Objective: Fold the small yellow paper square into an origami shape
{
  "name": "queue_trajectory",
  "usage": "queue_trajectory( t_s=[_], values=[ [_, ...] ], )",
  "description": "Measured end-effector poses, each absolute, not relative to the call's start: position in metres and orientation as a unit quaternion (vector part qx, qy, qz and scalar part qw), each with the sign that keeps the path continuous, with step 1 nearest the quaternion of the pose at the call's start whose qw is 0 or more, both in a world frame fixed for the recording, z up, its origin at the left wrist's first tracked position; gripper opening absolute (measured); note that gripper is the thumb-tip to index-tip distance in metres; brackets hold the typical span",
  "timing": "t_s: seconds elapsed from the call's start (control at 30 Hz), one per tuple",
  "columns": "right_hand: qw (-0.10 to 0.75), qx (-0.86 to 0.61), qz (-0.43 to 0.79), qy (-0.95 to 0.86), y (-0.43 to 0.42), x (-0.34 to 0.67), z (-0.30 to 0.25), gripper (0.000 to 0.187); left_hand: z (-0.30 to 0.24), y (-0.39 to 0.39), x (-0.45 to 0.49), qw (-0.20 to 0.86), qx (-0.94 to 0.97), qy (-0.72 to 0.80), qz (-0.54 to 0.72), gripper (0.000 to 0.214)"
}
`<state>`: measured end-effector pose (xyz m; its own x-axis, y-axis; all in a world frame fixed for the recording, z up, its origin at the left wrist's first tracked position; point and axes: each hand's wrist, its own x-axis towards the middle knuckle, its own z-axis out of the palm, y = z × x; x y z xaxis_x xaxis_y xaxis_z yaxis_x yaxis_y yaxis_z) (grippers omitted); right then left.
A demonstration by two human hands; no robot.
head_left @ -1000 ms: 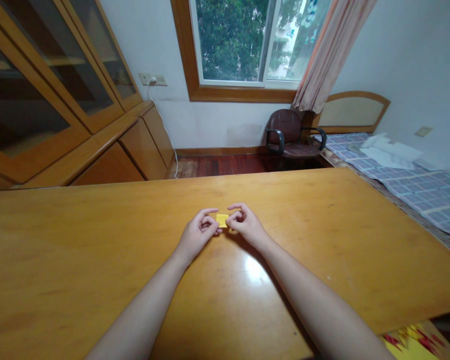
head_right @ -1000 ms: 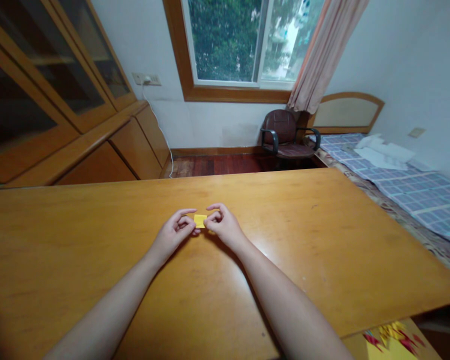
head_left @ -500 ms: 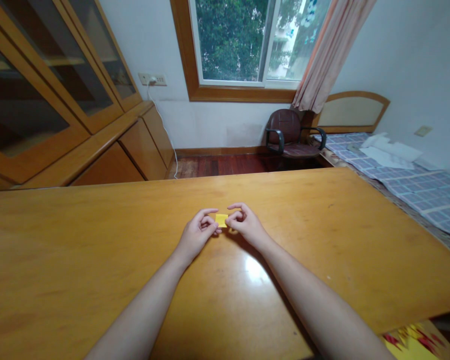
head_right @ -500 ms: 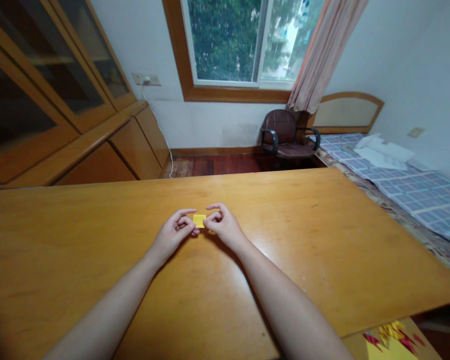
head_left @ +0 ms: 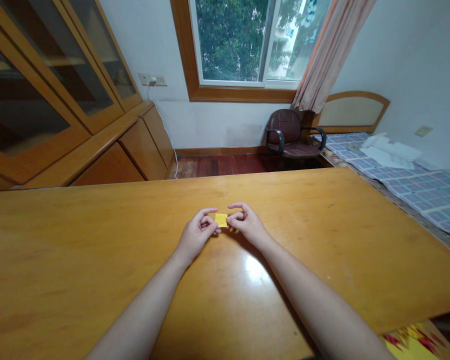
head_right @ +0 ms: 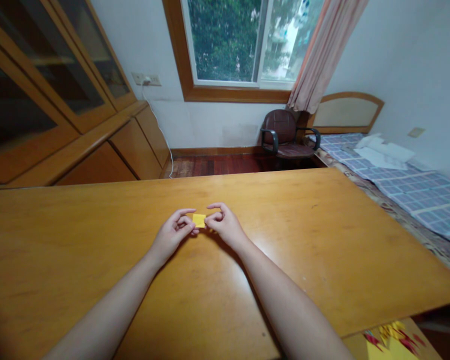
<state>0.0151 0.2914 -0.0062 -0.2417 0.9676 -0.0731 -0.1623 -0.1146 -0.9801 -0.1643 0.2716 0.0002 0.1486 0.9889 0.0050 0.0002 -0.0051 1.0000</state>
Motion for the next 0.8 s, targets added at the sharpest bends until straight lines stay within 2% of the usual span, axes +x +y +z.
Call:
queue_trajectory(
  t_s=[0.27, 0.47, 0.8],
  values=[
    [0.458, -0.405, 0.617, -0.495, 0.291, 0.018, -0.006, 0.043, -0.004, 0.272, -0.165, 0.533, 0.535, 0.463, 0.465, 0.039],
    [0.457, -0.391, 0.623, -0.500, 0.290, 0.014, -0.009, 0.050, -0.004, 0.273, -0.165, 0.537, 0.535, 0.462, 0.459, 0.039],
    [0.468, -0.390, 0.614, -0.501, 0.293, 0.015, -0.018, 0.044, -0.005, 0.273, -0.162, 0.540, 0.532, 0.469, 0.453, 0.042]
  ],
)
